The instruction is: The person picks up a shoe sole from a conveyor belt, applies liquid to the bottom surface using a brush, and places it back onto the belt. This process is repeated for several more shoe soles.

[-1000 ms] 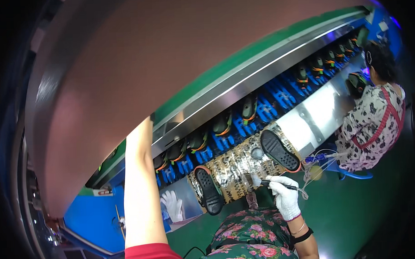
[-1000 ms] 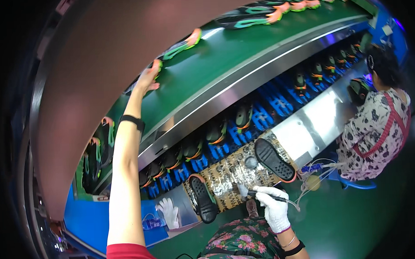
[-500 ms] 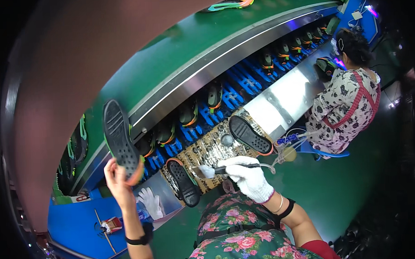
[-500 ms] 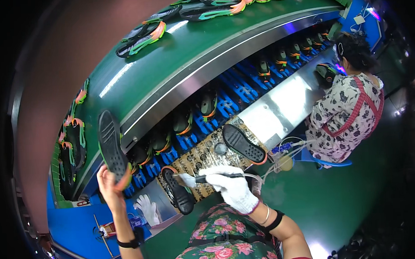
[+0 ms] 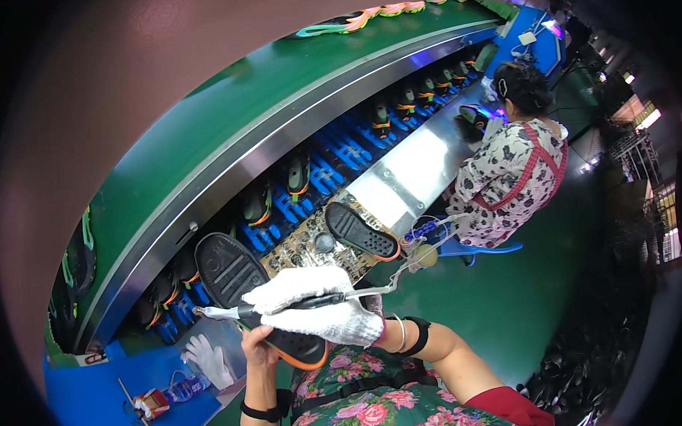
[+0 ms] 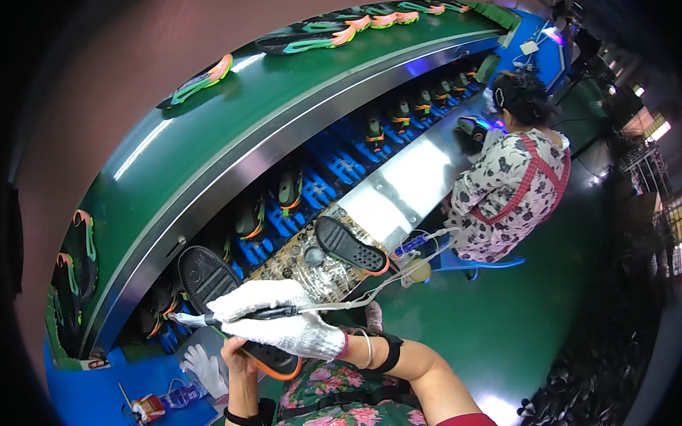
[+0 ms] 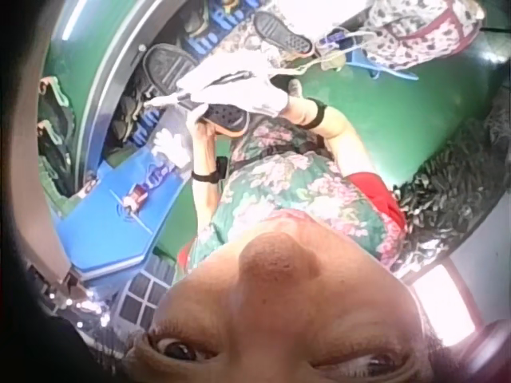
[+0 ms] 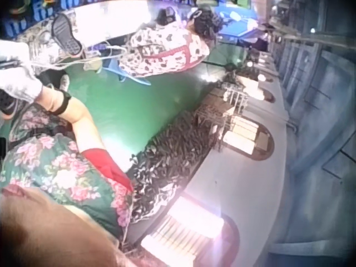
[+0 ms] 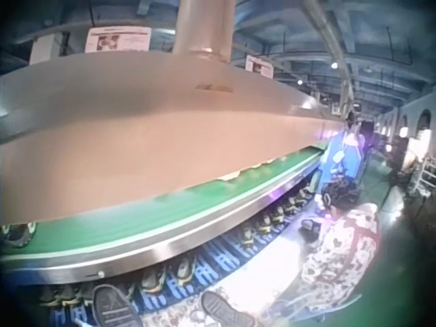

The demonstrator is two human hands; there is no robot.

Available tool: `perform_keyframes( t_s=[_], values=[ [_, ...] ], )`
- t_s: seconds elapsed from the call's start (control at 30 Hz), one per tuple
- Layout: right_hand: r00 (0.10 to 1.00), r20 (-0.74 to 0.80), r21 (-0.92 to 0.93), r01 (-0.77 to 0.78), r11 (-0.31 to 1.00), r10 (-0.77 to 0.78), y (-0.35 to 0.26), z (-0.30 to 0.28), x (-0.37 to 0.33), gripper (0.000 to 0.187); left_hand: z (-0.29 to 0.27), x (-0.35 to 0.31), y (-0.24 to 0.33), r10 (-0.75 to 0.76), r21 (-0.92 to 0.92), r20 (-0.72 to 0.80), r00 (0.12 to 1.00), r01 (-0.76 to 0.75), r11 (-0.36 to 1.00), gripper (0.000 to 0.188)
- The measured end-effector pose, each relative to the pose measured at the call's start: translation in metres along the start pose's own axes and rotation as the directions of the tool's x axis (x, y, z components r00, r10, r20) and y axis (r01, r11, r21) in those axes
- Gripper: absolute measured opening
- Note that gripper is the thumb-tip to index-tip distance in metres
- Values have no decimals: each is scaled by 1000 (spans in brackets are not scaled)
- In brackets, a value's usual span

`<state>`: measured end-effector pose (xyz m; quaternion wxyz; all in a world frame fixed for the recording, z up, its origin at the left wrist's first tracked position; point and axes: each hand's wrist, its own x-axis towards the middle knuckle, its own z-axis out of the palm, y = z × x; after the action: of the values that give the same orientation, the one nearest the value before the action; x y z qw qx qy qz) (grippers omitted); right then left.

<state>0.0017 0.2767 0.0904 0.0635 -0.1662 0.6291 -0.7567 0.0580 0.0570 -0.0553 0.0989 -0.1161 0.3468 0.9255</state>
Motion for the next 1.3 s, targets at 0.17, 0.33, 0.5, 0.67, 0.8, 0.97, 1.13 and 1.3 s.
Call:
perform_keyframes(
  t_s=[0.17,0.33,0.5,0.67,0.8,0.97,1.13,1.3],
  values=[
    [970,-191,128,173,976,-147,4,-17,-3,21,39,7,-4,-24,-264,64,998,40,964,88],
    [973,-175,30,156,987,-149,2,-23,-5,26,56,11,-11,3,-245,-68,998,-20,969,83],
    [947,-96,-285,269,920,-307,9,-31,4,31,74,10,-19,69,-356,242,968,23,934,92],
    [884,130,-514,447,732,-449,22,-17,9,36,74,6,-24,-146,67,-56,988,149,987,113],
    [882,197,-510,466,723,-429,12,-19,8,39,54,13,-28,-114,-390,244,963,205,898,108],
    [879,195,-592,459,663,-435,11,-20,15,44,45,12,-34,-76,-184,48,996,83,979,106],
    [855,183,-516,503,693,-485,28,-1,2,39,44,15,-27,-76,43,-217,973,88,995,111],
    [896,160,-547,431,718,-415,31,-5,-5,36,40,17,-28,-82,2,-169,982,84,996,105]
  ],
)
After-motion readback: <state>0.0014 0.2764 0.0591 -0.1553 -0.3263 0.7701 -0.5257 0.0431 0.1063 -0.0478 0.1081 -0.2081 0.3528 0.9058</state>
